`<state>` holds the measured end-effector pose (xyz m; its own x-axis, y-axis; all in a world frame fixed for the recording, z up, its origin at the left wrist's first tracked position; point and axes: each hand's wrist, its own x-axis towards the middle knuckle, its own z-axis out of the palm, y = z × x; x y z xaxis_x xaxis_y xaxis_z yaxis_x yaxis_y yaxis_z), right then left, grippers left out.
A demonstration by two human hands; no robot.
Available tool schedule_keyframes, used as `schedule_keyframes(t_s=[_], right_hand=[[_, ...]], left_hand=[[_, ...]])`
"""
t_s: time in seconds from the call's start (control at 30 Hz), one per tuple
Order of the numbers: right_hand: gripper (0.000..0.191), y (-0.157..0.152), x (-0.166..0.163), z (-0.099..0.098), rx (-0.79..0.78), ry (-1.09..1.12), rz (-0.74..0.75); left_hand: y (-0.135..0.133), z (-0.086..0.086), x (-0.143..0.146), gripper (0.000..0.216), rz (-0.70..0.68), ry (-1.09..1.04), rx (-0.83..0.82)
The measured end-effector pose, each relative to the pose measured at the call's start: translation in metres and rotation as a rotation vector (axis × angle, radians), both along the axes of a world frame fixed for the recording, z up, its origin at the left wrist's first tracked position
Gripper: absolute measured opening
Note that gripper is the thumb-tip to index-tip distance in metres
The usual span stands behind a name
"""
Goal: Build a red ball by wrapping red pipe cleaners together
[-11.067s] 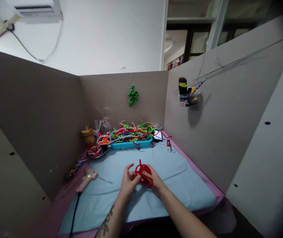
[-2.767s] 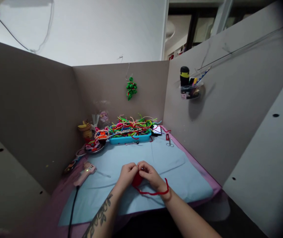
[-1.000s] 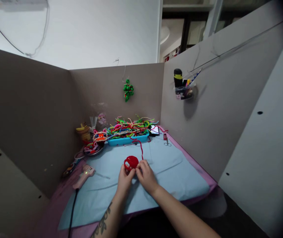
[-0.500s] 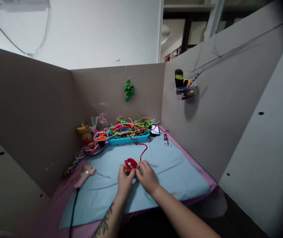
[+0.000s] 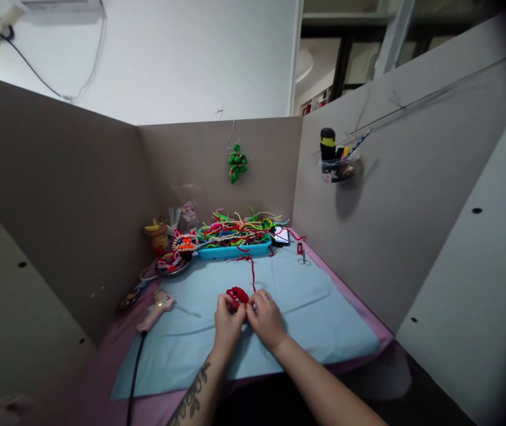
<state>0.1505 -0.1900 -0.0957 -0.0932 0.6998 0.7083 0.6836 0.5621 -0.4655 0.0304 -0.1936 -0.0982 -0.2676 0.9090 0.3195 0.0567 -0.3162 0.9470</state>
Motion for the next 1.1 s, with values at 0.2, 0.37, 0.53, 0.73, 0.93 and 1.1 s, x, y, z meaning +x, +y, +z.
schedule_keyframes(t_s=[0.2,0.37,0.53,0.73,0.93,1.1], right_hand=[[0.014,0.004,0.001,-0.002,0.010,0.010,-0.016],[0.013,0.003,0.000,-0.003,0.016,-0.069,0.007],[0.012,0.000,0.000,-0.001,-0.010,0.010,0.113],[0.045,0.007,0.013,-0.014,0.034,0.129,0.122],[0.031,0.006,0.016,-0.009,0.002,0.018,0.079],[0.015,0.000,0.013,-0.001,0.028,-0.010,0.077]], left_hand=[[0.009,-0.004,0.001,0.033,-0.125,-0.227,-0.086],[0.014,-0.005,-0.002,0.035,-0.223,-0.256,-0.164],[0.011,0.000,-0.007,0.035,-0.230,-0.215,-0.181],[0.007,0.001,-0.007,0.038,-0.160,-0.235,-0.155],[0.008,0.004,-0.009,0.041,-0.202,-0.412,-0.168],[0.008,0.012,-0.010,0.044,-0.243,-0.572,-0.201]])
